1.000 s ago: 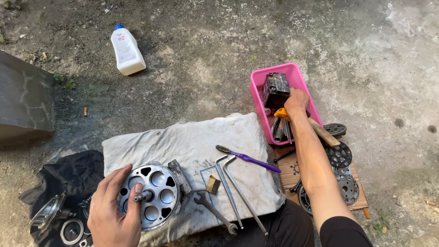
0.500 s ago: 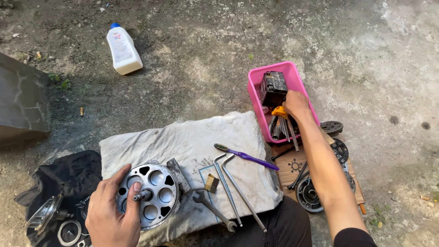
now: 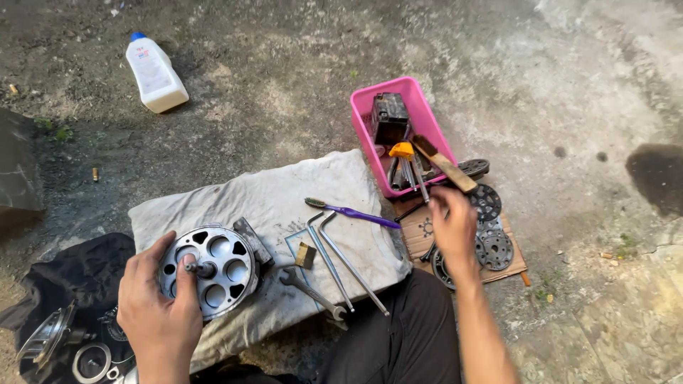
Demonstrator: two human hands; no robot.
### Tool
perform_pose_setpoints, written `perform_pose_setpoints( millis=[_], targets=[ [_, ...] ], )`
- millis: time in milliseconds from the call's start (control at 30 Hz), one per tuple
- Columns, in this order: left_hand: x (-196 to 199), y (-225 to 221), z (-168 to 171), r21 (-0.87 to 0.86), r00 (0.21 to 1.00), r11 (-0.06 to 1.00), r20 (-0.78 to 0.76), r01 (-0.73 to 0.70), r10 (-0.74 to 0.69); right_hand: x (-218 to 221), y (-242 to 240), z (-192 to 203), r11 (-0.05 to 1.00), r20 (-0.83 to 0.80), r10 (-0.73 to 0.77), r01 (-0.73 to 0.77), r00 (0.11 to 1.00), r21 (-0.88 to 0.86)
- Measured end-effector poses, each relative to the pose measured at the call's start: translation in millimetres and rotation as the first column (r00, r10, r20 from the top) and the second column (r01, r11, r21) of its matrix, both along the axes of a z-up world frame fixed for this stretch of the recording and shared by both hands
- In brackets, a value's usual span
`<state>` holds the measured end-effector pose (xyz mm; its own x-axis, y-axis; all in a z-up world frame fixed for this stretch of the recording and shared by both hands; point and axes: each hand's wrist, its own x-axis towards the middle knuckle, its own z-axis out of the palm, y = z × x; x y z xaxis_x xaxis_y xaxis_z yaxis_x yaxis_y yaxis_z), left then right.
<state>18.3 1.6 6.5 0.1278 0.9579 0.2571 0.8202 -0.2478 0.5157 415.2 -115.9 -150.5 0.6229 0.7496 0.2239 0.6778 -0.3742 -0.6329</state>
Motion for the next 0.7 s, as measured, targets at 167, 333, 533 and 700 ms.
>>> perform_pose_setpoints(
  millis=[167,333,533,700],
  targets=[
    [-3,-3,-1,0.005,0.869,0.995,0.487,0.096,-0.086,-62,-66,4,0.971,-0.211,-0.08,0.124,0.974,0.203],
    [-25,-31,-37,0.136,0.786,0.977,0.58,0.166,-0.215,-105,-83,21,0.929,-0.311,-0.038,0.148,0.95,0.338],
    [-59,-71,-66,0.173,0.773,0.965,0.579,0.195,-0.26,-130,-91,5,0.855,-0.06,0.065,-0.025,0.996,0.517],
    [-73,-91,-79,0.313,0.857,0.949,0.475,0.049,-0.201,-126,-100,-11,0.872,-0.258,-0.094,0.205,0.961,0.444]
  ],
)
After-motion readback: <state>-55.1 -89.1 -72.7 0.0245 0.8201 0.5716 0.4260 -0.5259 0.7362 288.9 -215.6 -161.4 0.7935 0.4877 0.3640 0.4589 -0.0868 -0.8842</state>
